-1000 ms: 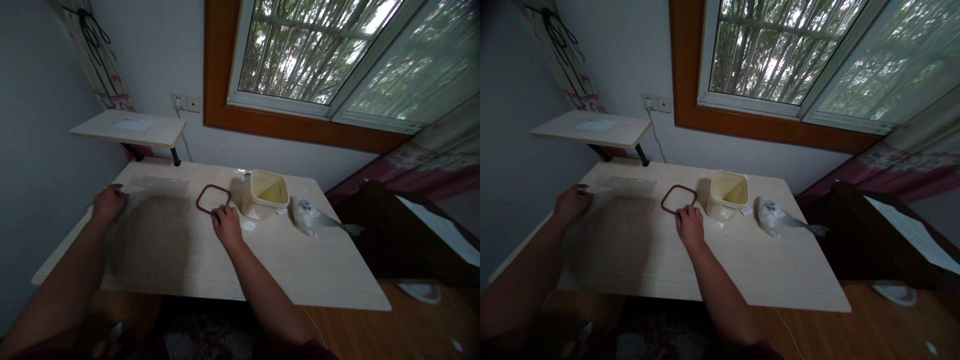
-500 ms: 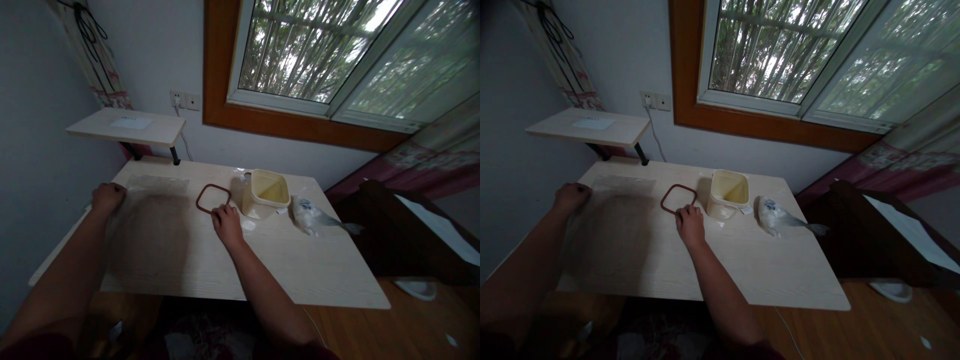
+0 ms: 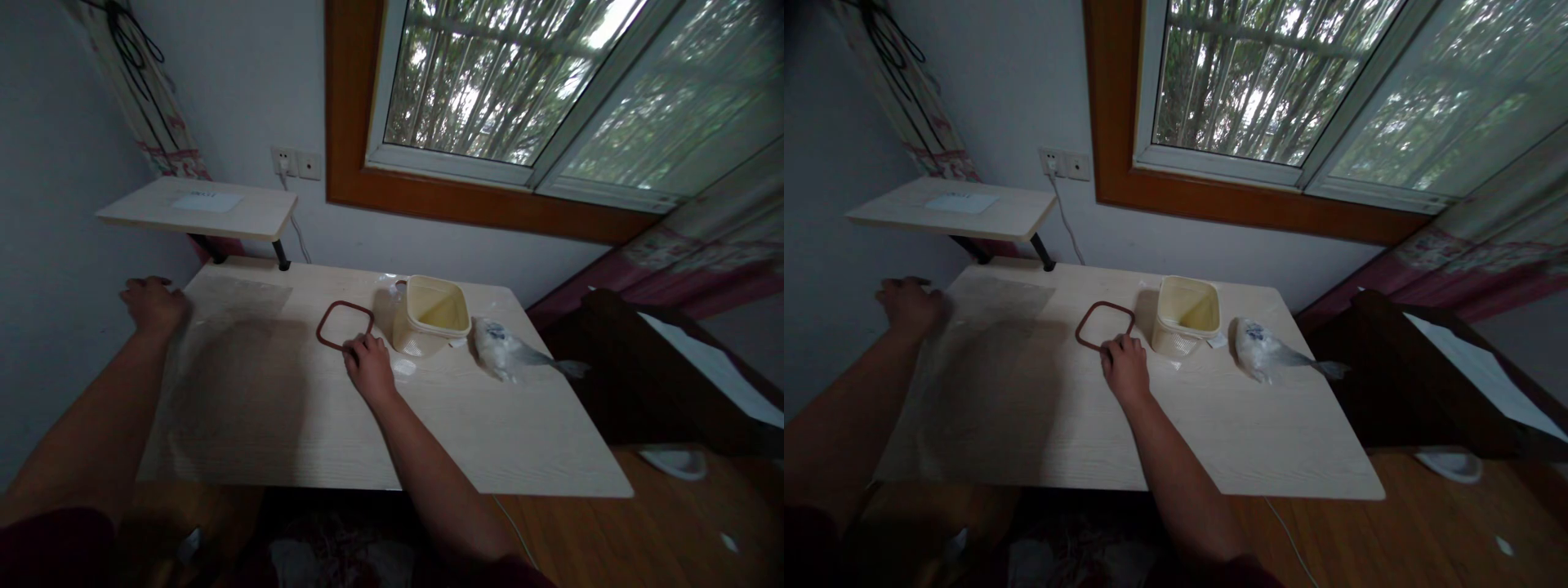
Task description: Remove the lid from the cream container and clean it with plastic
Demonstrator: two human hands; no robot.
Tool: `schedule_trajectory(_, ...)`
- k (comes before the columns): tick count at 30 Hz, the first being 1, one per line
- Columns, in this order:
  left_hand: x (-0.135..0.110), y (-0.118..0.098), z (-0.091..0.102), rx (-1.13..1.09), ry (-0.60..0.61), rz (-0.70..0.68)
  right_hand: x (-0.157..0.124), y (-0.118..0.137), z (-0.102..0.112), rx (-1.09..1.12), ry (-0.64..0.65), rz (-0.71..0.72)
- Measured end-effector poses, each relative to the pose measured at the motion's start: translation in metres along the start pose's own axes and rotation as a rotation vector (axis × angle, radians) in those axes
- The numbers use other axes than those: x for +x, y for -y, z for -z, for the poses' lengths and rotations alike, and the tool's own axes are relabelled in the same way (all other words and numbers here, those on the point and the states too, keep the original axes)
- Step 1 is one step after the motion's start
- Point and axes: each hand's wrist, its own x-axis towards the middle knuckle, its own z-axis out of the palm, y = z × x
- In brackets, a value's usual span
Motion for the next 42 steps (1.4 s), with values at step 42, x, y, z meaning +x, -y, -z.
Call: schedule_trajectory(42, -0.155, -0.135, 0.018, -0.194, 0.418, -0.770, -0.008, -0.008, 0.012, 0.133, 0.078, 0.161)
